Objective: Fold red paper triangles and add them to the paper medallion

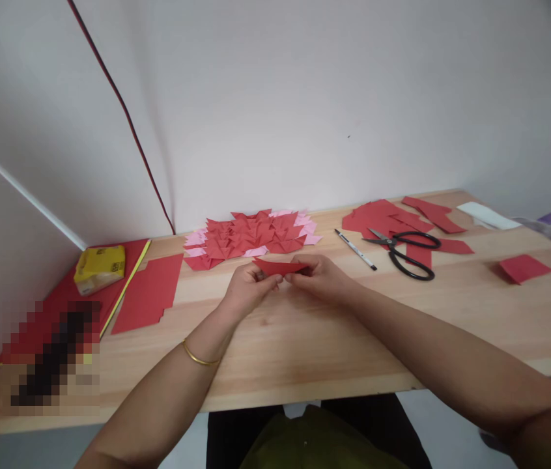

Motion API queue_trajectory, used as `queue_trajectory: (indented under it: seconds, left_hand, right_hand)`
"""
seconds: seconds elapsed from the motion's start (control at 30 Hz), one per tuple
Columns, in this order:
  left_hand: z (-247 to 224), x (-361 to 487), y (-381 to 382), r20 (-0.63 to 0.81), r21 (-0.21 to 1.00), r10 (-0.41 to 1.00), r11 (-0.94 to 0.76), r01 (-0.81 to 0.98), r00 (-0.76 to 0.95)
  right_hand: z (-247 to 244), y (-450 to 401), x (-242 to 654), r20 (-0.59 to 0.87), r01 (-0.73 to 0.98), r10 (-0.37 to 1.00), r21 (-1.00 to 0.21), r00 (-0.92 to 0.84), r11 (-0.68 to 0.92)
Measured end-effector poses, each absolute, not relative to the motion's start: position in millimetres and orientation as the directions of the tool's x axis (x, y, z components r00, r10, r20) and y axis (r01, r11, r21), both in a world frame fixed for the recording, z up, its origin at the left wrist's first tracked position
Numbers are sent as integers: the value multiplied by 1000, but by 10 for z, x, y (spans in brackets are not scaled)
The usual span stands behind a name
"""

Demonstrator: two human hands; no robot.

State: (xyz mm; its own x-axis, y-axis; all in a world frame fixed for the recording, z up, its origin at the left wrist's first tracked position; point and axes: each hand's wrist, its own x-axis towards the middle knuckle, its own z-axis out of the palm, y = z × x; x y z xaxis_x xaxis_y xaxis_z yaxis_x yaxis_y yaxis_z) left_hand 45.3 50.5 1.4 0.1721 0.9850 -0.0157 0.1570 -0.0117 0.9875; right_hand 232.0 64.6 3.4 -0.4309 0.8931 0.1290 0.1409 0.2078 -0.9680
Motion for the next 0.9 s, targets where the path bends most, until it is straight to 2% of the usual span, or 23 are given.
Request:
queue_trajectory:
  seconds: [0.13,0.33,0.43,0.53,0.63,0.77,0.9]
  left_hand:
    - [-18,407,543,-32,986,993,13,166,111]
    - [25,449,556,-45,998,997,47,-29,62]
    - [38,482,539,-44,995,998,48,-83,52]
    - [27,498,515,-49,994,990,61,-91,131]
    - [0,490,509,-29,998,988,38,-57,152]
    - [-28,459,527,36,999,998,-36,5,48]
    - [-22,468,519,33,999,998,-33,-11,48]
  right_hand:
    - [50,715,2416,133,135,927,-972,-351,190]
    - [69,777,2482,163,48,965,-983,-204,177]
    - [50,740,2417,124,-23,944,-992,-305,123]
    - [18,689,2345,137,0,887,-988,-441,152]
    - [-8,673,2328,152,67,887,-978,-436,200]
    - [-4,695,2358,150,152,918,-964,-367,218]
    - [19,680,2339,138,51,877,-982,-461,181]
